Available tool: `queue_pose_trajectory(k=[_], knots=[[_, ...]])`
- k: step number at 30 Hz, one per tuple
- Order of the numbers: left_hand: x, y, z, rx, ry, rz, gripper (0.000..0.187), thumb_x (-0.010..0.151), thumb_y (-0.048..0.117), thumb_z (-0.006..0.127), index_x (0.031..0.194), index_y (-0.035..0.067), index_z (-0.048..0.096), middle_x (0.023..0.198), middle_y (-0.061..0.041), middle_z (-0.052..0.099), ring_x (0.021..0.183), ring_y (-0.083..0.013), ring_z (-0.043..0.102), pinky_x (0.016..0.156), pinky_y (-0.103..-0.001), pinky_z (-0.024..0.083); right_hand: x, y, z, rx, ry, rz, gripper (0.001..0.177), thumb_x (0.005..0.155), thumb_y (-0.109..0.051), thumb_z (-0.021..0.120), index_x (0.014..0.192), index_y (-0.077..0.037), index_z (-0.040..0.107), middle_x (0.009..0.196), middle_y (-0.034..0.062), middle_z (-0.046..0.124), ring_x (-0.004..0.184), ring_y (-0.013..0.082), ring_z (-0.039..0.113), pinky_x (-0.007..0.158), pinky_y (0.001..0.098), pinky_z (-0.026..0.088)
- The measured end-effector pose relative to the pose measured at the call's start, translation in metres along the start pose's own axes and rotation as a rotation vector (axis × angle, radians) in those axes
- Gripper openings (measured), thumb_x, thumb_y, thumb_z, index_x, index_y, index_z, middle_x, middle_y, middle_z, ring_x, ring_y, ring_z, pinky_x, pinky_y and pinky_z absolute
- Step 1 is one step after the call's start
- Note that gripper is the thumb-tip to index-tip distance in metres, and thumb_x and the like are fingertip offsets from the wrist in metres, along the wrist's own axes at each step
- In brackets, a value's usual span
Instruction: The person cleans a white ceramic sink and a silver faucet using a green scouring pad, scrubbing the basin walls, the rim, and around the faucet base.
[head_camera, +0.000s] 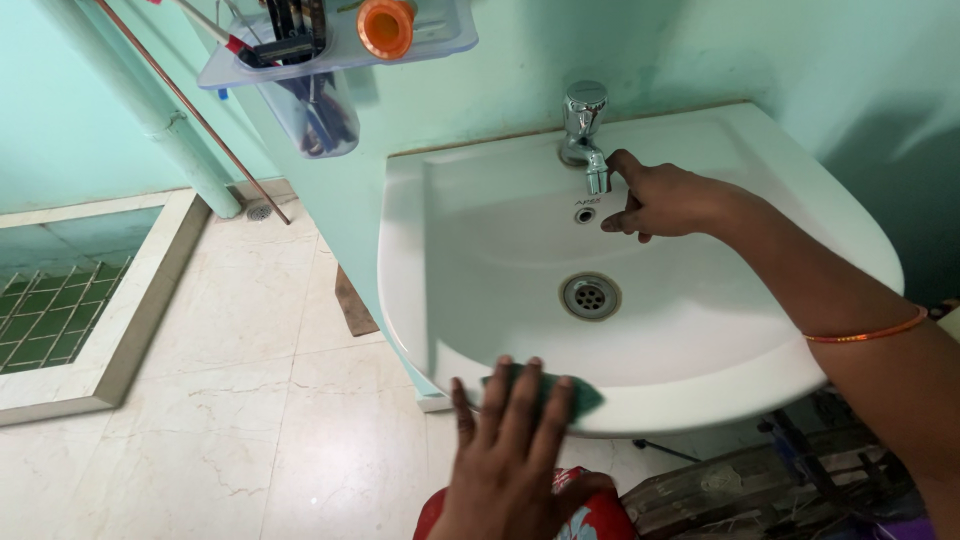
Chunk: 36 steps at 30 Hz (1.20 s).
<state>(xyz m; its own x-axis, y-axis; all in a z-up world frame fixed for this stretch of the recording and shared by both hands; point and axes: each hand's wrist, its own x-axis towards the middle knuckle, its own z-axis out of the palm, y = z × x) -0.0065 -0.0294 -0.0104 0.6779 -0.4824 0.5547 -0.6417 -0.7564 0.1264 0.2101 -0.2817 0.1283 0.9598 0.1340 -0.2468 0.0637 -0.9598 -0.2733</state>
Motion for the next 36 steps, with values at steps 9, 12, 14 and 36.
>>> queue_pose_trajectory(k=[9, 12, 14, 36], knots=[[0.009, -0.005, -0.023, 0.131, -0.133, -0.189, 0.112, 0.07, 0.086, 0.051, 0.149, 0.008, 0.041, 0.158, -0.027, 0.03, 0.15, -0.0461, 0.019, 0.103, -0.091, -0.003, -0.002, 0.0, -0.001, 0.026, -0.001, -0.032, 0.075, 0.09, -0.039, 0.068, 0.15, -0.013, 0.029, 0.099, 0.0158, 0.079, 0.089, 0.028, 0.077, 0.089, 0.0456, 0.058], [0.006, -0.04, -0.041, 0.279, -0.129, -0.272, 0.116, 0.064, 0.088, 0.051, 0.151, 0.011, 0.039, 0.161, -0.022, 0.027, 0.154, -0.0433, 0.019, 0.1, -0.091, -0.005, -0.002, 0.0, -0.002, 0.019, -0.004, -0.022, 0.075, 0.09, -0.039, 0.069, 0.149, -0.015, 0.03, 0.1, 0.0146, 0.08, 0.089, 0.0276, 0.077, 0.09, 0.0459, 0.057], [0.001, -0.057, -0.053, 0.354, -0.041, -0.253, 0.113, 0.066, 0.087, 0.051, 0.152, 0.015, 0.037, 0.161, -0.02, 0.026, 0.151, -0.0454, 0.017, 0.102, -0.09, -0.004, -0.003, 0.0, -0.002, 0.029, -0.009, -0.029, 0.073, 0.09, -0.039, 0.068, 0.149, -0.015, 0.031, 0.1, 0.014, 0.079, 0.089, 0.0272, 0.077, 0.091, 0.0459, 0.057], [0.036, 0.024, -0.044, -0.351, -0.178, 0.1, 0.129, 0.093, 0.082, 0.047, 0.169, -0.014, 0.008, 0.161, -0.041, 0.038, 0.153, -0.0563, 0.036, 0.128, -0.071, 0.01, -0.154, -0.003, 0.011, 0.286, 0.591, 0.025, 0.029, 0.093, -0.033, 0.069, 0.11, -0.01, 0.074, 0.093, 0.0056, 0.077, 0.075, 0.0194, 0.074, 0.068, 0.0354, 0.061]])
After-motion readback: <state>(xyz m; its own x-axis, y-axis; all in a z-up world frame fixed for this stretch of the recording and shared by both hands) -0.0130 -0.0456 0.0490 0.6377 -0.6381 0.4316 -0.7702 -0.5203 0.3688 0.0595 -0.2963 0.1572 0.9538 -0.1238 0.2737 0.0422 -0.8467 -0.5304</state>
